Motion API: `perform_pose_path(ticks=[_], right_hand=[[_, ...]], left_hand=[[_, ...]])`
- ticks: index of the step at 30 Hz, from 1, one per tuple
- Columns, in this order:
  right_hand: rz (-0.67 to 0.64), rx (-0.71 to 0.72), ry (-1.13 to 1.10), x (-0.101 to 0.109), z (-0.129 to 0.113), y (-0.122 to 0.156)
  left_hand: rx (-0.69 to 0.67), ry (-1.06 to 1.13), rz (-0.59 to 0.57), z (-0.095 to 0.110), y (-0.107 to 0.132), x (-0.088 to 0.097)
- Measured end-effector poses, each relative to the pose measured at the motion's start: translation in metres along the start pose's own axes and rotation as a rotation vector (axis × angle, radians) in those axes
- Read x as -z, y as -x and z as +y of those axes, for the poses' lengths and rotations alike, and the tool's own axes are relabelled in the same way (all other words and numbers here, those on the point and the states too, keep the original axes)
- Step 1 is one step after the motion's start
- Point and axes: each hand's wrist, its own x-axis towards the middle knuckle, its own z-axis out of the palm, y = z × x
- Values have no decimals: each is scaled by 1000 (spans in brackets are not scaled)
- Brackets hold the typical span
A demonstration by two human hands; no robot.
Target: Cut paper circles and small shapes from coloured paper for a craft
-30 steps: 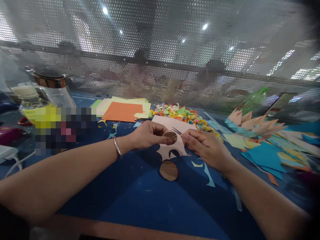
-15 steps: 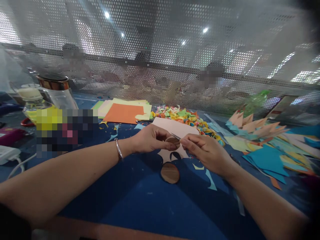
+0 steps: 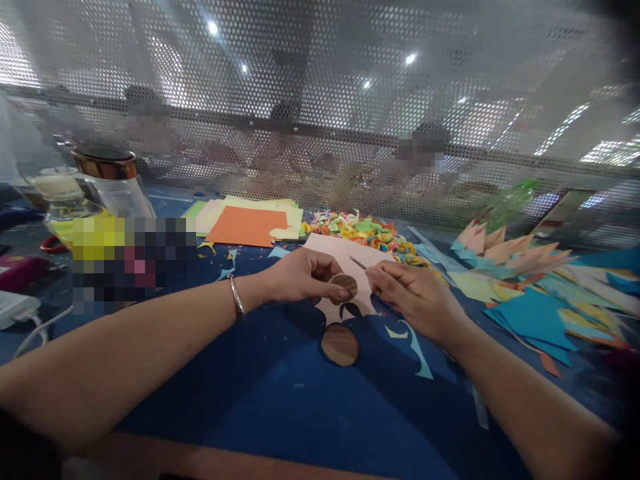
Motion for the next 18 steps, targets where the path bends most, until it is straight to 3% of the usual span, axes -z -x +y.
perform_pose_path(ticks=[3,6,9,12,15,18], right_hand=[[9,-24,-29,0,-1,0],[26,-37,-28,1,-1,-1],[60,-46,24,1,-1,-1],[54,-62,48,1,-1,-1],[32,-63,66,0,0,-2],[20,-55,110,-1,2,-3]], left_hand=[[5,-48,9,4,2,1],[128,-159,-39,10,5,5],[272,-388,-176,18,8,9],[257,-714,-276,26,10,9],[181,-994,-117,31,11,8],[167,-1052,-26,30,13,5]])
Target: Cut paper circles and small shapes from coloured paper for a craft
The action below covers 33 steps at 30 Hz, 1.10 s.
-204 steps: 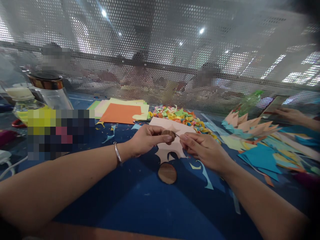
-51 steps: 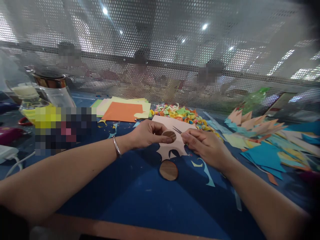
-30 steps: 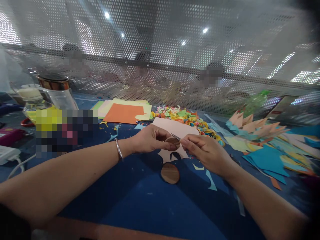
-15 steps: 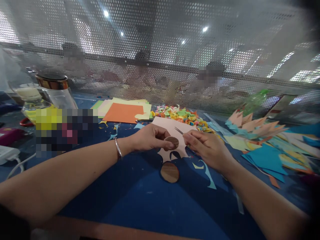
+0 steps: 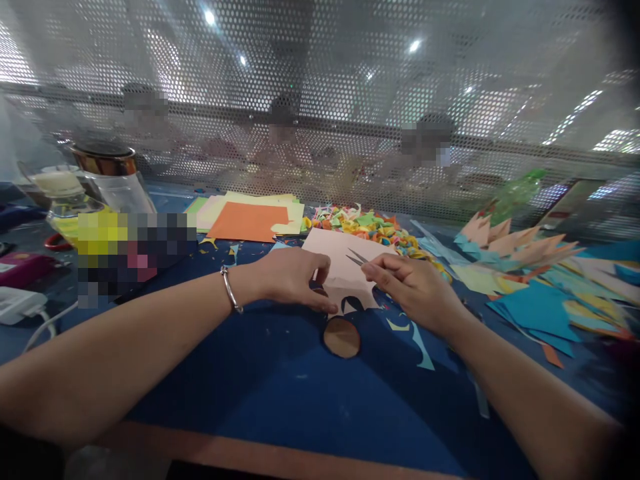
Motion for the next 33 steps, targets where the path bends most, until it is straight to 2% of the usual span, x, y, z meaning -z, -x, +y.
perform_pose_path(ticks=[6,10,11,13,14,17,19,21,23,25,28,31,33], right_hand=[[1,10,61,0,0,-1],[11,33,84,-1,-1,-1],[19,38,87,-1,-1,-1],[30,38,102,-1,0,-1],[31,35,111,-1,1,-1],[33,33,131,-1,2,-1],[35,49,137,-1,2,-1],[39,65,147,-2,3,-1],[40,71,151,-2,3,-1],[39,70,150,-2,3,-1],[35,55,149,-1,3,-1],[30,39,156,-1,2,-1],[30,35,168,-1,1,-2]], left_hand=[[-38,-35,-93,-2,-1,-11],[-54,-9,-130,3,4,3],[-68,-10,-168,4,7,10],[-77,-53,-349,8,13,24],[-76,-78,-404,9,16,29],[-91,-111,-344,15,19,32],[-92,-62,-266,20,18,21],[-103,-31,-247,27,16,5],[-150,-73,-203,33,16,-9],[-166,-101,-172,38,19,-15],[-167,-168,-179,44,28,-5],[-163,-278,-307,45,36,15],[-145,-268,-295,39,36,25]])
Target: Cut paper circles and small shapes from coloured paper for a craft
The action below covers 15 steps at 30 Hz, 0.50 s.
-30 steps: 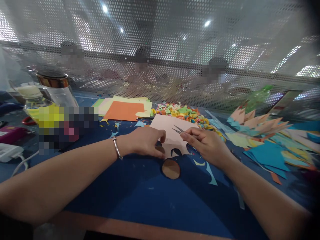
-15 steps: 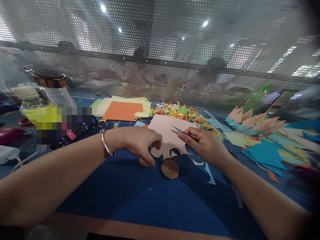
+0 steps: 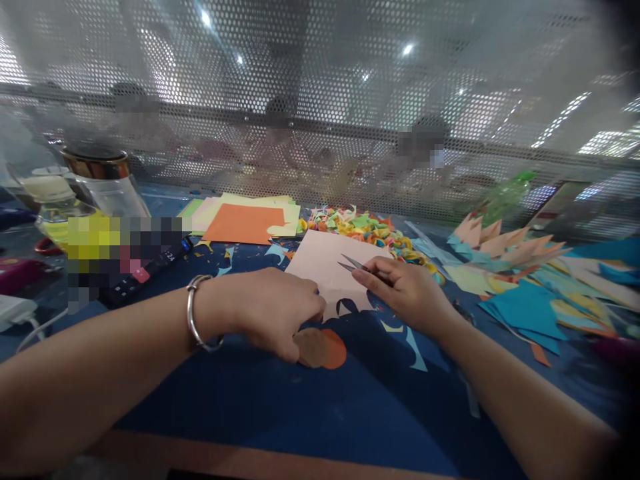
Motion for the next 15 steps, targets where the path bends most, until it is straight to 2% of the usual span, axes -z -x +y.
perform_pose_path(ticks=[2,4,8,9,12,15], right_hand=[[0,-2,9,0,-1,-1],[1,-5,12,0,0,-1],[28,-8,-7,0,2,-1],[37,-9,-13,-1,3,-1],[44,-11,-26,-1,4,-1],[47,-6,-27,-2,3,-1]], left_hand=[[85,66,89,-15,-6,0],[206,158,216,-36,-19,-8],[409,245,505,-78,-51,-36],[447,254,543,-85,-58,-43],[469,289,591,-95,-73,-57],[453,351,635,-92,-80,-60]])
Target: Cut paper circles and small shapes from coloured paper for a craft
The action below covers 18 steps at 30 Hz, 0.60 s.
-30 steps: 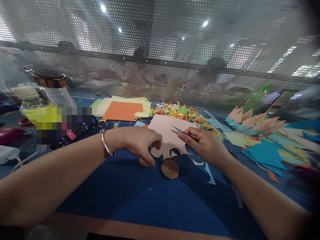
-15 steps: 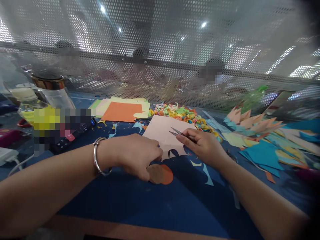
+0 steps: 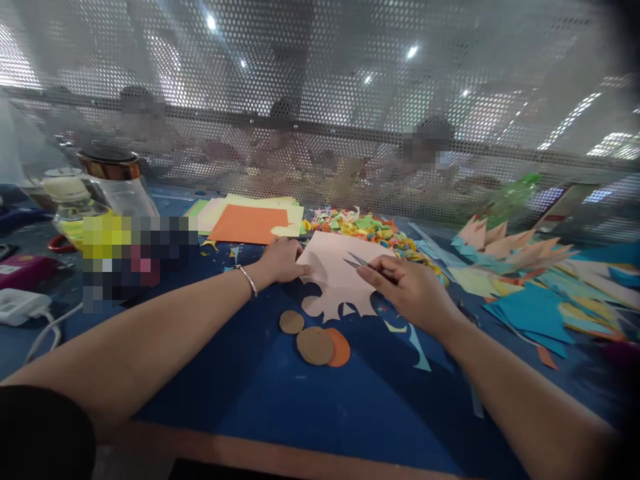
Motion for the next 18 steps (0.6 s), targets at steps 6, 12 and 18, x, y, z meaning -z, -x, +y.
perform_pose_path(ticks=[6,12,18], right_hand=[[52,-17,-3,1,0,1],[114,34,59,4,0,-1],[129,58,84,4,-1,-1]], left_hand=[[-14,271,142,3,3,8],[242,708,354,-8,-8,10],[475,1145,532,-29,-21,10]])
